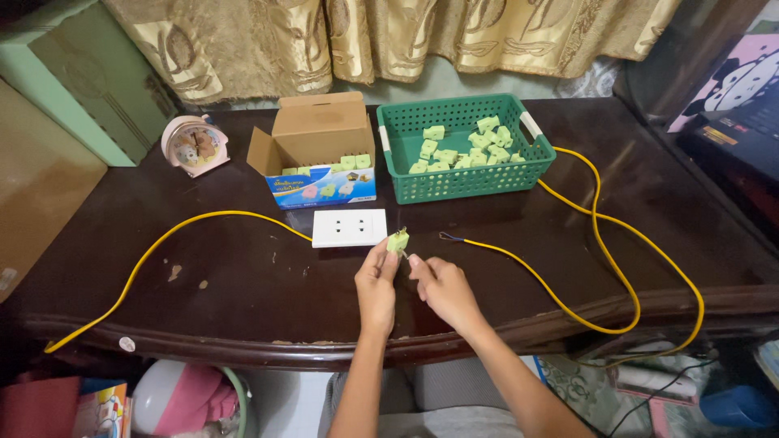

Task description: The person uses a screwdriver to tighten screws on small green electrical components, likely socket adapters. They handle the components one by one, placing the finished items into a cardboard box on the table.

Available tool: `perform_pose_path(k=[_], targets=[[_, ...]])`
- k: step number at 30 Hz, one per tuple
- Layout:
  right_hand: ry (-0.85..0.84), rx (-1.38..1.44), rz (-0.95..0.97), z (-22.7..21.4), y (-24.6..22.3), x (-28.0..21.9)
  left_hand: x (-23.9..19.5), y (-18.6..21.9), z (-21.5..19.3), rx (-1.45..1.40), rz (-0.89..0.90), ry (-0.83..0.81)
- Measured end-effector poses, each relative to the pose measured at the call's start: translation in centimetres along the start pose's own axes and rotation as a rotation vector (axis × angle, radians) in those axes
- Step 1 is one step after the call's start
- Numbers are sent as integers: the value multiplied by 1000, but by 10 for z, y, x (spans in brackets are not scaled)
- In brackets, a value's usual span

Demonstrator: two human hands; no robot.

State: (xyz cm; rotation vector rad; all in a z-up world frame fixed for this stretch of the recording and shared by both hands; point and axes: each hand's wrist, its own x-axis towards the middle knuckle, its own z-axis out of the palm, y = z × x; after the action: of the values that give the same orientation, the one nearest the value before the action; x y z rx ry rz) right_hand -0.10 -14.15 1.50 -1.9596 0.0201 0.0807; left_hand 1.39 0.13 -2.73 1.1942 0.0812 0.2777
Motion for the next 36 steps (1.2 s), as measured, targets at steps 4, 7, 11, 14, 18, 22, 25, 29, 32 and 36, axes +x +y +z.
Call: perform_pose_path(k=[4,7,11,14,18,22,25,29,32,36], targets=[[-199,644,264,-5,-26,-15,2,-7,-1,-38,-19,0],[-477,1058,461,-11,-29,-13,2,-7,-1,-49,-14,4],[-184,652,260,-6,-30,-19,0,-3,1,4,0,-14],[-51,286,109,-4,-18,-13,-3,2,0,24,-1,-13],[42,-391,10,-3,-21,-17,0,-1,-1,44,-3,-7],[51,-303,-49,6,2,-1,2,-5,-2,42,5,5],[-25,-43,22,7,-11,-8,-1,0,-1,58,14,14],[-259,728,310,0,-23,-15,-2,4,0,64,36,7],[-519,1200,476,-4,0,-4,0,-2,1,30,7,15],[-702,1732,661,3,6,-3,2,-5,-3,-70,-61,48]])
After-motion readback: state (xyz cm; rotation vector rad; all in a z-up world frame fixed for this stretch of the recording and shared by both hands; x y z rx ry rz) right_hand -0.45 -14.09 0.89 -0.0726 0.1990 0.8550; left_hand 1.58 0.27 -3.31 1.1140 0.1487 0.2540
